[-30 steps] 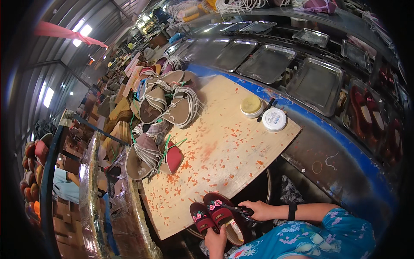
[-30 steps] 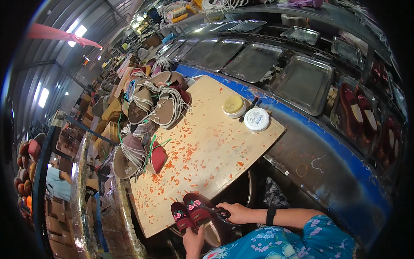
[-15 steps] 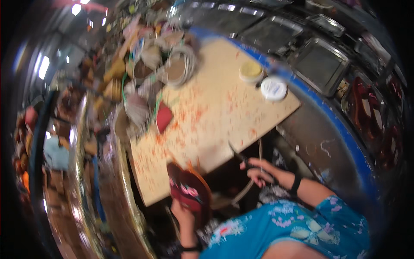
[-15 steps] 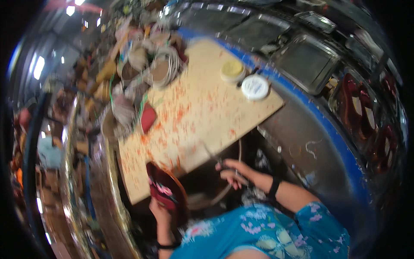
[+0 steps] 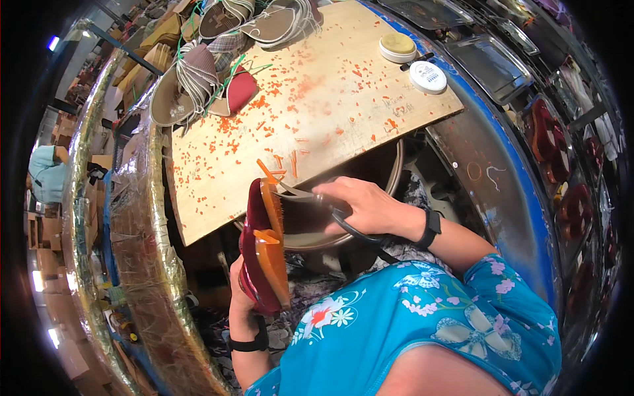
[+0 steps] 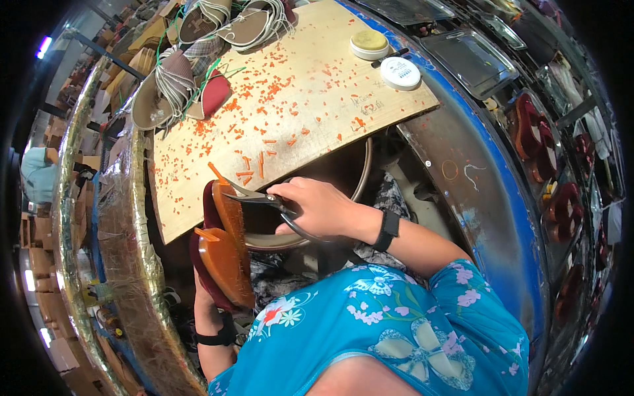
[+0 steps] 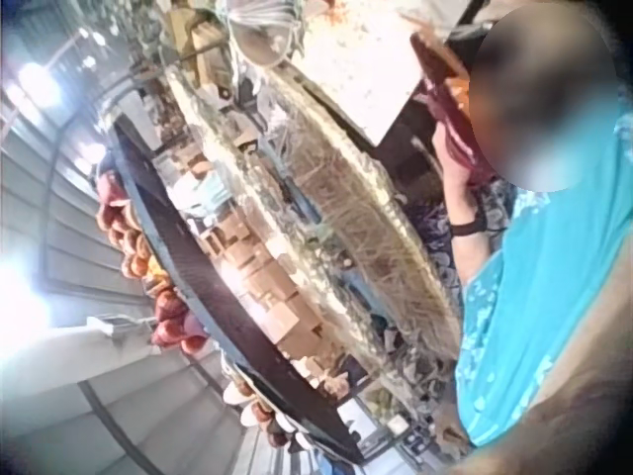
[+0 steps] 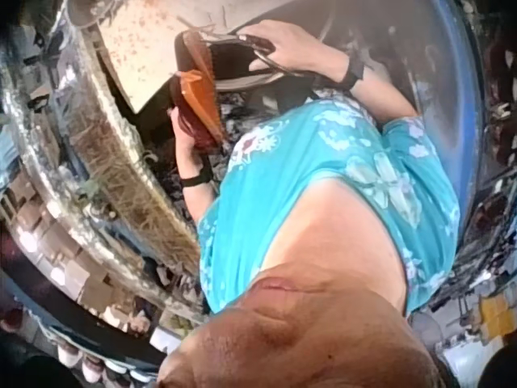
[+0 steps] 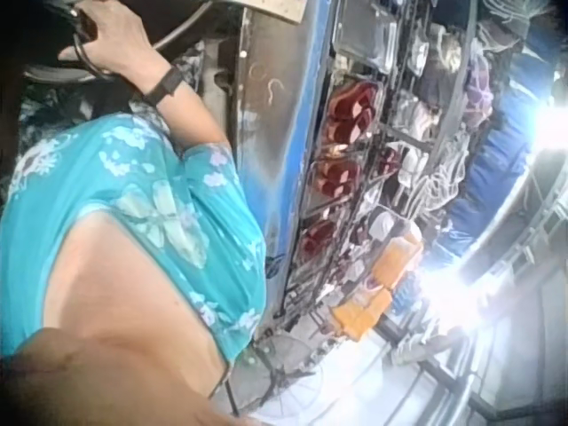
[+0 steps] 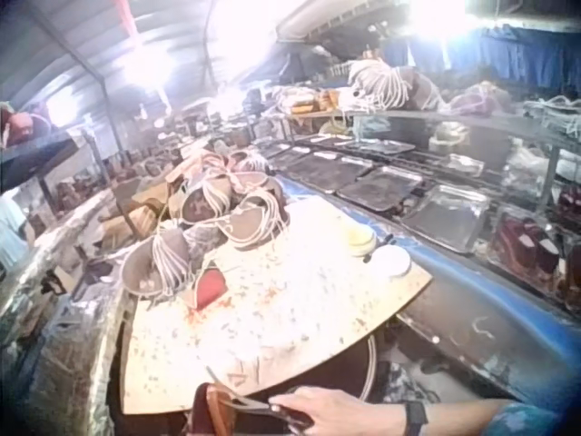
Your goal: Trim excess material and clean finished shoes using scissors at a factory workstation.
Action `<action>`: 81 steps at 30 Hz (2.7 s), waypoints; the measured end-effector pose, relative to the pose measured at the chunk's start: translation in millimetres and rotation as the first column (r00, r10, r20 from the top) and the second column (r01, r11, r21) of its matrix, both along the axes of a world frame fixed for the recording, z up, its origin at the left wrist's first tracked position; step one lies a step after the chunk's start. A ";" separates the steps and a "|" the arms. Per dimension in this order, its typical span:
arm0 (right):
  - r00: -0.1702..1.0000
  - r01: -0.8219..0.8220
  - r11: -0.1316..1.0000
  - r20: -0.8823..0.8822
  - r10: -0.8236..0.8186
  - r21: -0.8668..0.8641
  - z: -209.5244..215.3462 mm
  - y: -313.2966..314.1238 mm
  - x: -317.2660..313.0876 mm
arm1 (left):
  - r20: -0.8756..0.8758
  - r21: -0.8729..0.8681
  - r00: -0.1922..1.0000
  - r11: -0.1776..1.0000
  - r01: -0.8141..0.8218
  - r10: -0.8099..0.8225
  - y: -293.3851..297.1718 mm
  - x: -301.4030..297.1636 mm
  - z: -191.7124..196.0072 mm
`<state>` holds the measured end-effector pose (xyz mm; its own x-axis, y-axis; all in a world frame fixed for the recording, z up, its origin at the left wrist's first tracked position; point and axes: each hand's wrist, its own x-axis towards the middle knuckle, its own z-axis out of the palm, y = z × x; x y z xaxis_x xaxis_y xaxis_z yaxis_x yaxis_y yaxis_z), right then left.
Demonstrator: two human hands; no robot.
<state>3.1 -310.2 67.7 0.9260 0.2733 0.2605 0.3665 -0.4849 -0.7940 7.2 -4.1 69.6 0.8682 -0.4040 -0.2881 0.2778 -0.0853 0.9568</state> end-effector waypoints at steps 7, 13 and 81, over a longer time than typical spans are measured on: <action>0.994 0.104 0.994 -0.016 -0.105 -0.013 -2.3 34.8 -6.8 | -0.288 -0.245 0.950 0.950 -0.193 0.118 -10.2 -9.5 -9.1; 0.986 0.097 0.990 -0.128 -0.110 -0.103 -9.2 42.6 -5.7 | -0.434 -0.248 0.882 0.916 -0.316 0.187 -12.9 -8.3 -10.1; 0.756 0.196 0.981 -0.637 -0.149 0.002 -8.9 -29.9 -27.5 | 0.738 0.653 0.568 -0.176 -0.736 0.364 416.3 -329.9 55.3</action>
